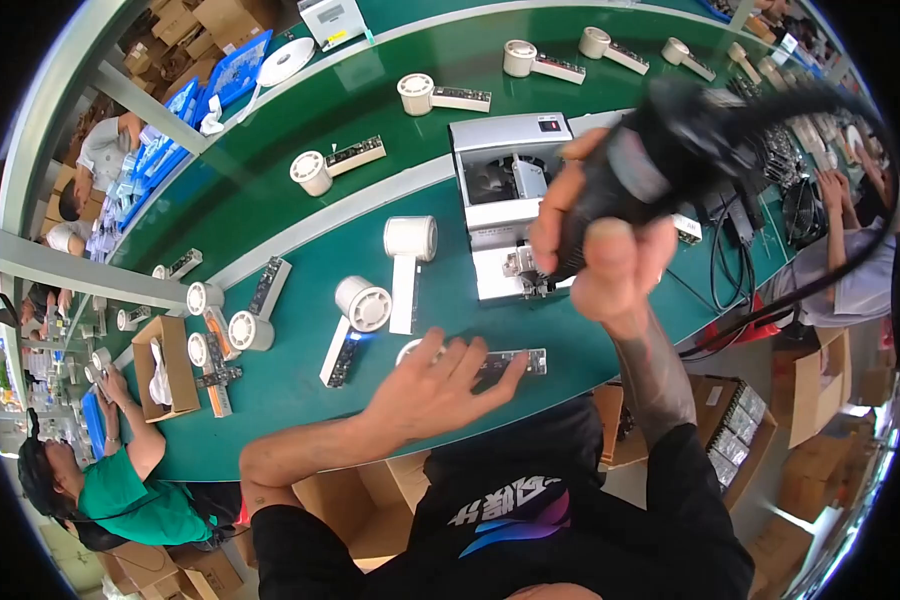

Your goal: The person assembles internal components and circuit boards into plastic housings using an electric screwdriver to secure them with screws.

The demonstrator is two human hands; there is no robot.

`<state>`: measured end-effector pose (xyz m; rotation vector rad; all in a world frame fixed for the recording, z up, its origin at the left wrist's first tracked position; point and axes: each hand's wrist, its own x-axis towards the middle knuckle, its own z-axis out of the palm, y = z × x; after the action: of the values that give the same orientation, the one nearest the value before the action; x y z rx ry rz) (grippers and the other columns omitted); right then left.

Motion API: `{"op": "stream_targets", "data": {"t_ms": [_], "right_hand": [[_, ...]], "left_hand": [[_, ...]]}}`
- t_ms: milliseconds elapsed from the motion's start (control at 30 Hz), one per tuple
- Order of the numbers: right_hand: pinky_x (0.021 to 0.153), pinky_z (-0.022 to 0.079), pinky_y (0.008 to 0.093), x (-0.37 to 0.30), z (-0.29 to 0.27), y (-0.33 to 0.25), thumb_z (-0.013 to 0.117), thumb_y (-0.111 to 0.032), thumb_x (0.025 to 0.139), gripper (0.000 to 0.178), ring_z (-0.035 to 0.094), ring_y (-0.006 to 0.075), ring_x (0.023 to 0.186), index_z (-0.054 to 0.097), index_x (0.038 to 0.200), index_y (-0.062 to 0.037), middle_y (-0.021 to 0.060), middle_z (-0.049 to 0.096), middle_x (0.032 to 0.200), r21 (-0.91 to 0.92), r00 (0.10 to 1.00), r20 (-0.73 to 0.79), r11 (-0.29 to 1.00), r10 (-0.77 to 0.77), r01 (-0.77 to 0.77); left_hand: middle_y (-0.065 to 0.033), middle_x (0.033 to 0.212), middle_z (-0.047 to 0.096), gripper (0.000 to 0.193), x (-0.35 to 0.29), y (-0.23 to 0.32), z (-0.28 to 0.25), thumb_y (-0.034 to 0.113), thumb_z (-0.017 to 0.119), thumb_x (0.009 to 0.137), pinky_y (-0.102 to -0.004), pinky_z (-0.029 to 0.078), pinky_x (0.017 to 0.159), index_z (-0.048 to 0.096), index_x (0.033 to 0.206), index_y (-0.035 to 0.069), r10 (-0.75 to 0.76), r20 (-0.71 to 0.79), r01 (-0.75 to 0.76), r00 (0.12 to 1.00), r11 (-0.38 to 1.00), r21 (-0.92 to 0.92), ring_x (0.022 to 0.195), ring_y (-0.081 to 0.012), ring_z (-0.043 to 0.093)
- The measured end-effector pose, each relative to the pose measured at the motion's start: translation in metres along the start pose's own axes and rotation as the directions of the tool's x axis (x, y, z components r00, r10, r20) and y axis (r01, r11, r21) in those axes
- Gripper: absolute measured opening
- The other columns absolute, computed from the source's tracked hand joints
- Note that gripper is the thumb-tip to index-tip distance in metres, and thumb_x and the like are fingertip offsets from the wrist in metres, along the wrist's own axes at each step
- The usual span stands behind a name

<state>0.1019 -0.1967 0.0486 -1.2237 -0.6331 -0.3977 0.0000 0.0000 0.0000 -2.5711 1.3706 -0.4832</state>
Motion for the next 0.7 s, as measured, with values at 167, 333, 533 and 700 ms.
{"op": "stream_targets", "data": {"t_ms": [167, 333, 533, 700], "right_hand": [[0.045, 0.040, 0.0236, -0.018, 0.000, -0.005, 0.057, -0.057, 0.094, 0.073, 0.050, 0.0110, 0.046, 0.041, 0.116, 0.0108, 0.0093, 0.057, 0.064, -0.067, 0.998, -0.039, 0.996, 0.059, -0.061], [0.040, 0.041, 0.0285, -0.052, -0.005, -0.017, 0.066, -0.067, 0.085, 0.090, 0.049, 0.0147, 0.043, 0.035, 0.128, 0.0054, 0.0075, 0.049, 0.059, 0.065, 0.963, -0.073, 0.965, 0.260, -0.256], [0.041, 0.041, 0.0300, -0.058, -0.004, -0.010, 0.064, -0.066, 0.087, 0.088, 0.048, 0.0157, 0.043, 0.033, 0.130, 0.0046, 0.0081, 0.048, 0.062, 0.036, 0.963, -0.086, 0.967, 0.255, -0.253], [0.041, 0.042, 0.0301, -0.060, -0.006, 0.000, 0.061, -0.063, 0.090, 0.083, 0.048, 0.0152, 0.044, 0.033, 0.130, 0.0047, 0.0088, 0.049, 0.063, -0.006, 0.969, -0.068, 0.971, 0.239, -0.240]], "left_hand": [[-0.0086, 0.093, 0.057, 0.054, -0.001, 0.032, 0.025, 0.013, 0.056, 0.085, -0.0419, 0.047, 0.088, 0.057, 0.139, 0.010, -0.106, 0.024, 0.106, 0.994, 0.994, 0.002, 0.084, -0.0210, 0.056], [-0.0070, 0.091, 0.055, 0.052, -0.006, 0.033, 0.034, 0.013, 0.056, 0.085, -0.0418, 0.046, 0.086, 0.058, 0.138, 0.010, -0.132, -0.039, 0.129, 0.990, 0.989, -0.069, 0.081, -0.0207, 0.054], [-0.0066, 0.095, 0.058, 0.054, -0.005, 0.036, 0.032, 0.011, 0.056, 0.086, -0.0402, 0.046, 0.084, 0.057, 0.140, 0.016, -0.170, 0.033, 0.173, 0.985, 0.977, -0.128, 0.084, -0.0188, 0.059], [-0.0066, 0.092, 0.058, 0.054, -0.003, 0.038, 0.033, 0.011, 0.055, 0.087, -0.0398, 0.045, 0.085, 0.057, 0.140, 0.015, -0.179, 0.036, 0.183, 0.983, 0.972, -0.145, 0.082, -0.0193, 0.059]]}}
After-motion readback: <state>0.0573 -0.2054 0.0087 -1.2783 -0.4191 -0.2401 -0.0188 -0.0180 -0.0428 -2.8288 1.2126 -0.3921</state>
